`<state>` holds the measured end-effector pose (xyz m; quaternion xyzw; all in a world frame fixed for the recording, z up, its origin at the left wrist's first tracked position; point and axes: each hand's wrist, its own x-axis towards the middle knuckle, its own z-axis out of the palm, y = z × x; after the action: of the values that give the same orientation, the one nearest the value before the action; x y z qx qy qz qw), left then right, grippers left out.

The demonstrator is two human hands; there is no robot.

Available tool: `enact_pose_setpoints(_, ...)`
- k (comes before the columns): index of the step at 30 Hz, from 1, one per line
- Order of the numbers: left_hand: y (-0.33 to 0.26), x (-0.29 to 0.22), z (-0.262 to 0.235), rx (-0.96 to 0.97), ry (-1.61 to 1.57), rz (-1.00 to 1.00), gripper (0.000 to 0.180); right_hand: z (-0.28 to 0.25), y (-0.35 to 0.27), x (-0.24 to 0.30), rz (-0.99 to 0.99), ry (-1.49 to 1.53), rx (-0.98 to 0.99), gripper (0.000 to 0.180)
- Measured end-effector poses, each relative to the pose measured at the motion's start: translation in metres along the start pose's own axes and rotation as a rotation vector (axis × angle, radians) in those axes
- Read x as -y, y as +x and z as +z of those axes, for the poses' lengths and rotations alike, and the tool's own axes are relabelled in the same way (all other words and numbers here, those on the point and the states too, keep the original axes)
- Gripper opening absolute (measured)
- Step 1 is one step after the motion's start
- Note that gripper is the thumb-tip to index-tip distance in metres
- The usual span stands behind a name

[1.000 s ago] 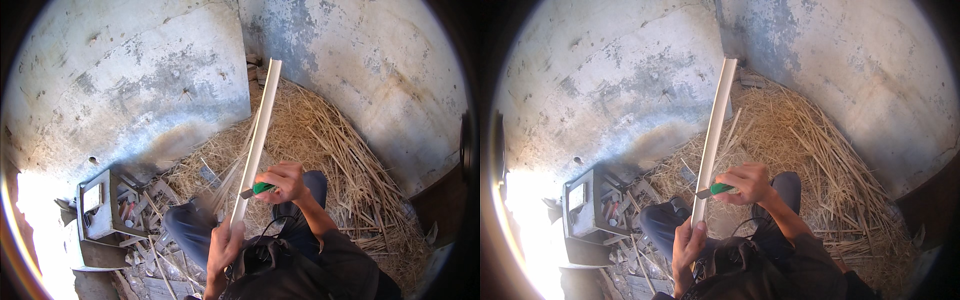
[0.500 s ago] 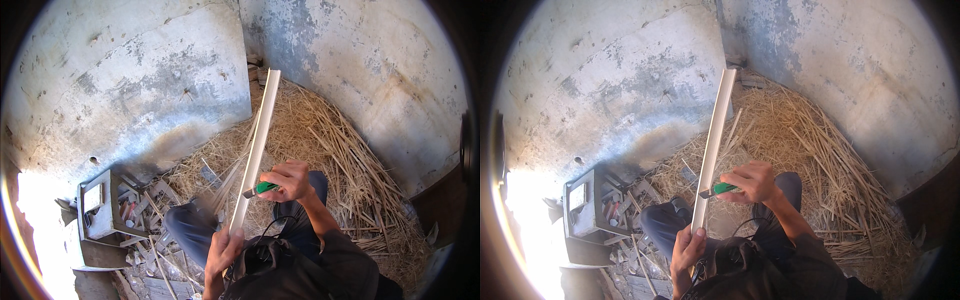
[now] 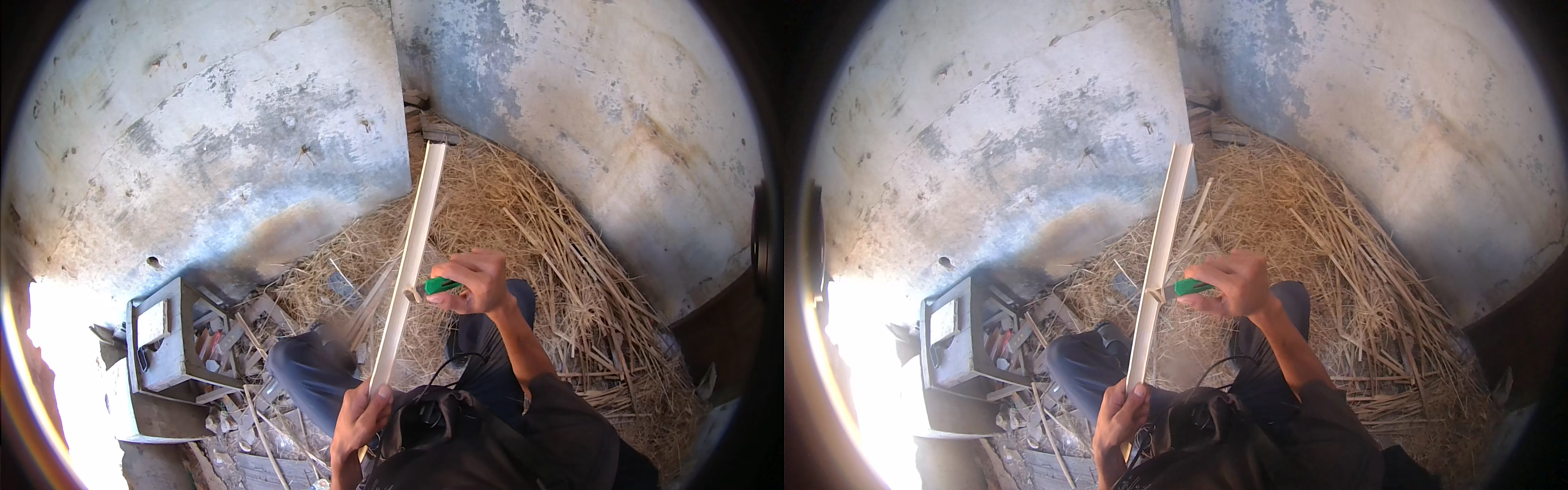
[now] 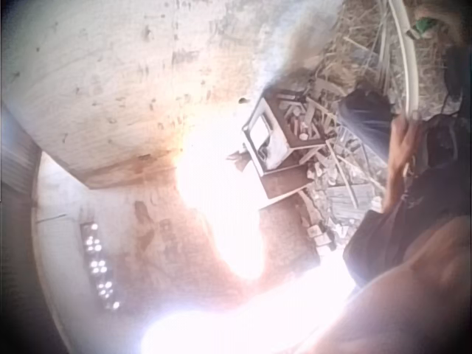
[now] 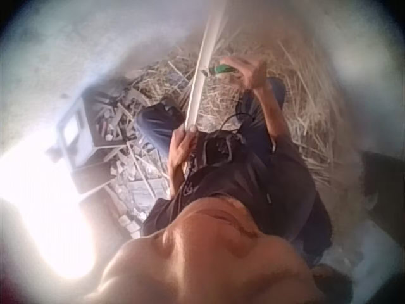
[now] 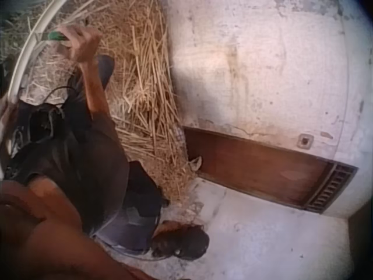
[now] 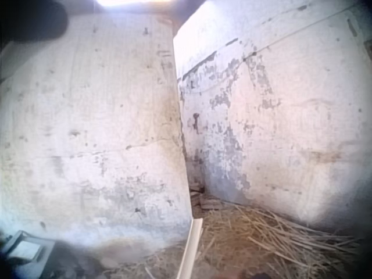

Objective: The person sits on a straw-covered floor and uses a green utility knife to split a long piece of bamboo into thin strips. They hold the bamboo vertically and repeatedly score and peel the material to create narrow slivers.

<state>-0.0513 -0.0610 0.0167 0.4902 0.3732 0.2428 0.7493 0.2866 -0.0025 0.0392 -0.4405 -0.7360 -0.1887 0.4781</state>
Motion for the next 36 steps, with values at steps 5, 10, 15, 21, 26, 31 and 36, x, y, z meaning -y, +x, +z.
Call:
enact_pose_setpoints(5,-0.005,0.007,-0.008,0.022,-0.005,-0.036,0.036,0.002,-0.005,-0.015,0.061,-0.006,0.004,0.039)
enact_pose_setpoints(10,-0.013,0.015,-0.017,0.055,0.011,-0.111,0.031,-0.002,-0.006,-0.055,0.395,0.006,-0.189,0.051)
enact_pose_setpoints(15,-0.036,0.046,-0.038,0.031,-0.101,-0.223,0.026,-0.061,-0.016,-0.124,0.782,-0.036,-0.241,0.058)
enact_pose_setpoints(21,-0.014,0.027,-0.039,-0.144,-0.095,0.060,0.031,-0.035,-0.031,-0.080,0.759,0.303,0.068,0.045)
enact_pose_setpoints(26,0.018,0.016,-0.032,-0.045,0.068,0.117,0.037,-0.015,-0.011,-0.040,0.789,0.641,0.253,0.044)
enact_pose_setpoints(31,0.051,0.022,-0.019,0.225,-0.157,0.095,0.037,0.003,0.000,-0.005,0.789,1.099,0.228,0.048)
enact_pose_setpoints(36,0.068,0.025,-0.017,0.472,-0.092,-0.006,0.066,0.008,0.006,0.012,0.784,1.151,0.207,0.045)
